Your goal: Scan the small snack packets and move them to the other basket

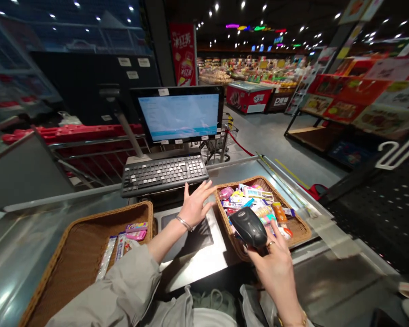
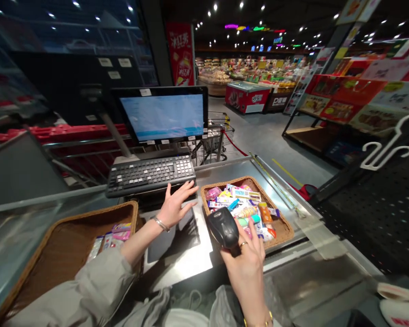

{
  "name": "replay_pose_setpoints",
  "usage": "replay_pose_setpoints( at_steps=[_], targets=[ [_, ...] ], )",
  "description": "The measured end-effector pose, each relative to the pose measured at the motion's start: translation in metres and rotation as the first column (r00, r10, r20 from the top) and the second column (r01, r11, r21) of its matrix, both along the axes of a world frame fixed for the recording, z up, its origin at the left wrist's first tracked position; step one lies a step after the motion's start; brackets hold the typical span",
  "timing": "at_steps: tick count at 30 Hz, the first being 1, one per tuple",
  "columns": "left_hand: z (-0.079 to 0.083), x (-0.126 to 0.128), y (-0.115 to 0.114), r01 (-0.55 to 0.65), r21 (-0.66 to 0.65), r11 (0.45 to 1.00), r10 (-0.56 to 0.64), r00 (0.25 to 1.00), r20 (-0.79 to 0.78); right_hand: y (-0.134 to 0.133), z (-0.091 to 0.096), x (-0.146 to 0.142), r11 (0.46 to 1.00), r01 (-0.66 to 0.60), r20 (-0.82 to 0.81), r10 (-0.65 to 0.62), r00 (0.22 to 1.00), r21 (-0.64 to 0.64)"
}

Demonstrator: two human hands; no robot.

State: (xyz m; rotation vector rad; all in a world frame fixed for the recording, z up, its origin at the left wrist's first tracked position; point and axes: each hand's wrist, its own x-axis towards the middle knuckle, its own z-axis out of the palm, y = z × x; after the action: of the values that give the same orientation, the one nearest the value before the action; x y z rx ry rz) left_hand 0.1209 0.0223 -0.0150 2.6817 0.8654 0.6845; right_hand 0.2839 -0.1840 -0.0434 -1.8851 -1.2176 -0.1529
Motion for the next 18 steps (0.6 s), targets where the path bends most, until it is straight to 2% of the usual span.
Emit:
replay_pose_setpoints(
  at_steps=[6, 9, 12, 14, 18],
  targets=[
    [-0.003, -0.093, -0.010, -0.261, -0.006, 0.965, 0.261, 0.965, 0.013, 0.024, 0.004, -0.023, 0.980, -0.191, 0.046, 0.193, 0.980, -0.052],
    [-0.008, -0.143, -0.016, -0.413, -0.027, 0.910, 0.413, 0.911, -0.017, 0.035, 0.003, -0.036, 0.961, -0.266, 0.059, 0.270, 0.961, -0.074],
    [-0.015, -0.190, -0.023, -0.557, -0.078, 0.827, 0.549, 0.829, -0.100, 0.046, 0.000, -0.049, 0.934, -0.347, 0.079, 0.354, 0.932, -0.085],
    [-0.020, -0.219, -0.027, -0.608, -0.103, 0.787, 0.595, 0.793, -0.133, 0.053, -0.002, -0.058, 0.915, -0.391, 0.092, 0.400, 0.912, -0.100],
    [-0.036, -0.262, -0.036, -0.652, -0.109, 0.751, 0.631, 0.756, -0.174, 0.063, -0.005, -0.075, 0.873, -0.465, 0.106, 0.482, 0.870, -0.150]
  ],
)
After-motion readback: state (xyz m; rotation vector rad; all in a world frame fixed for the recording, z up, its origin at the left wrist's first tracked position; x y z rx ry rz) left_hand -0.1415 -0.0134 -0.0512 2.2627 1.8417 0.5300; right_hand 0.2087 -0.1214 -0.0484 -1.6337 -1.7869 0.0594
